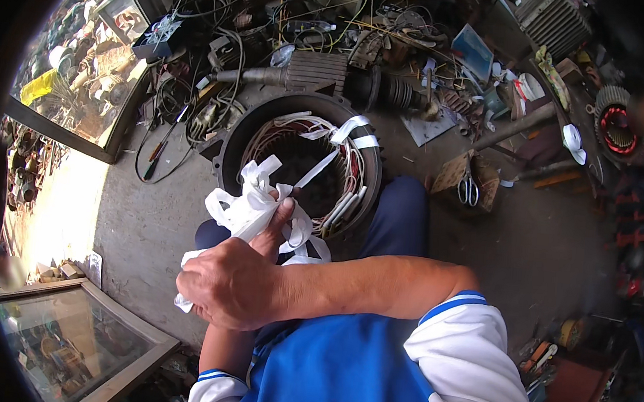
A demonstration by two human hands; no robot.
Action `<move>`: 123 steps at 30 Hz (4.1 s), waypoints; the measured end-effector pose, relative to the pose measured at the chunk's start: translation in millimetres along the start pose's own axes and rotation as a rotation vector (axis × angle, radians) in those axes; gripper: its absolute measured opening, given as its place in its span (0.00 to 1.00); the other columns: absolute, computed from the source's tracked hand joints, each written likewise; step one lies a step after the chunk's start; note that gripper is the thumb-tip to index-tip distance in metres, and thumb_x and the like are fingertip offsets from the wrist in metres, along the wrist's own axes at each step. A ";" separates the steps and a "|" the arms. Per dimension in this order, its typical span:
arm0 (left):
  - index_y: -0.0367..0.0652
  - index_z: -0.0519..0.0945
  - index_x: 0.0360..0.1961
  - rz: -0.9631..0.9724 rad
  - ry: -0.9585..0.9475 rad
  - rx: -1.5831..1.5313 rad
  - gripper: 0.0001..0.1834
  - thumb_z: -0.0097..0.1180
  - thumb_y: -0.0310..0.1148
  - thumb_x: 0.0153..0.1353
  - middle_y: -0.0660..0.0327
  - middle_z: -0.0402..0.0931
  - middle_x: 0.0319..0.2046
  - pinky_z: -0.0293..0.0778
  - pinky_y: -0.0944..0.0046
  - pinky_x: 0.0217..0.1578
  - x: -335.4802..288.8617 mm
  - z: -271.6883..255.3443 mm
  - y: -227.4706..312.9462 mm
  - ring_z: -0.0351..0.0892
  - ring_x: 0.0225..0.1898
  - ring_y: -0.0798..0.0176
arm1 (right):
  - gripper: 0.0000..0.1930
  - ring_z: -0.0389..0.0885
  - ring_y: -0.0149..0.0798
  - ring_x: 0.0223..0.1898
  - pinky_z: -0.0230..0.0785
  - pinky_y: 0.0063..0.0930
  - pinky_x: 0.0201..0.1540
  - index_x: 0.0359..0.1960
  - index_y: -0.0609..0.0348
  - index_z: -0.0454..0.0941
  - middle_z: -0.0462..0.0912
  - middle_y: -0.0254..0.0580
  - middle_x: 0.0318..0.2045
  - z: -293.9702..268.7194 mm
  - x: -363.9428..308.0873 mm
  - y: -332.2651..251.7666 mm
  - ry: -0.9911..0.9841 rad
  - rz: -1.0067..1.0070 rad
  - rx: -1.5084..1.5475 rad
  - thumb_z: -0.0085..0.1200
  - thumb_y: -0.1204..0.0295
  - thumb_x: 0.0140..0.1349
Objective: The person winds and secures white tape or insulation strips around the internal copper coils of a large electric motor. The person then uses a metal tool to press and seat the insulation firmly into the coil slots.
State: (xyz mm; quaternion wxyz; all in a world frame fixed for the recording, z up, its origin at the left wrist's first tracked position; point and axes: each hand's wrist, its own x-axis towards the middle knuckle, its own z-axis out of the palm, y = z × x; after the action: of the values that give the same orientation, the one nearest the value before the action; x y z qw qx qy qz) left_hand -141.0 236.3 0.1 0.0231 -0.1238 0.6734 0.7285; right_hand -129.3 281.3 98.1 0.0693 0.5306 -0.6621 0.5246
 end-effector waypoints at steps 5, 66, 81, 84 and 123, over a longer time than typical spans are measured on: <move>0.44 0.82 0.36 -0.062 0.270 -0.124 0.17 0.60 0.48 0.73 0.66 0.74 0.27 0.67 0.67 0.31 4.5 -44.4 9.8 0.71 0.30 0.70 | 0.13 0.85 0.45 0.32 0.78 0.41 0.31 0.38 0.63 0.78 0.80 0.46 0.30 4.9 9.5 -23.4 0.032 -0.191 0.028 0.61 0.69 0.54; 0.39 0.86 0.43 0.089 0.073 -0.019 0.12 0.59 0.38 0.73 0.59 0.83 0.34 0.76 0.59 0.39 -17.9 -80.0 -36.8 0.80 0.36 0.61 | 0.15 0.86 0.33 0.30 0.76 0.29 0.38 0.45 0.71 0.79 0.87 0.45 0.28 -174.4 -61.2 213.5 0.087 1.034 -0.173 0.57 0.69 0.65; 0.41 0.86 0.41 0.057 0.070 0.066 0.12 0.60 0.39 0.72 0.59 0.83 0.34 0.76 0.57 0.40 -31.8 -76.3 -29.8 0.79 0.36 0.60 | 0.10 0.80 0.53 0.53 0.72 0.43 0.58 0.45 0.59 0.83 0.83 0.48 0.46 -193.1 -105.3 220.2 0.259 0.557 -0.932 0.58 0.71 0.64; 0.41 0.87 0.42 0.049 0.063 0.026 0.12 0.60 0.39 0.72 0.59 0.83 0.34 0.76 0.57 0.40 -32.7 -71.1 -24.3 0.79 0.36 0.60 | 0.09 0.80 0.52 0.50 0.72 0.44 0.54 0.43 0.58 0.85 0.84 0.47 0.42 -162.3 -78.7 211.2 -0.063 0.494 -0.922 0.57 0.72 0.63; 0.38 0.81 0.46 0.029 0.119 -0.160 0.14 0.65 0.38 0.69 0.60 0.81 0.30 0.75 0.59 0.38 -136.7 -147.6 -31.5 0.79 0.34 0.61 | 0.25 0.86 0.40 0.38 0.76 0.33 0.46 0.58 0.64 0.78 0.88 0.47 0.36 -179.0 -95.2 214.3 -0.329 1.131 -0.588 0.56 0.63 0.62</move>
State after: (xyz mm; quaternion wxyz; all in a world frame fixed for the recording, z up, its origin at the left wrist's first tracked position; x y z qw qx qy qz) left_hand 19.8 111.7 -11.0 -0.0371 -0.1585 0.6151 0.7715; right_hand -338.1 454.4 -18.0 -0.1775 0.1330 -0.9565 0.1893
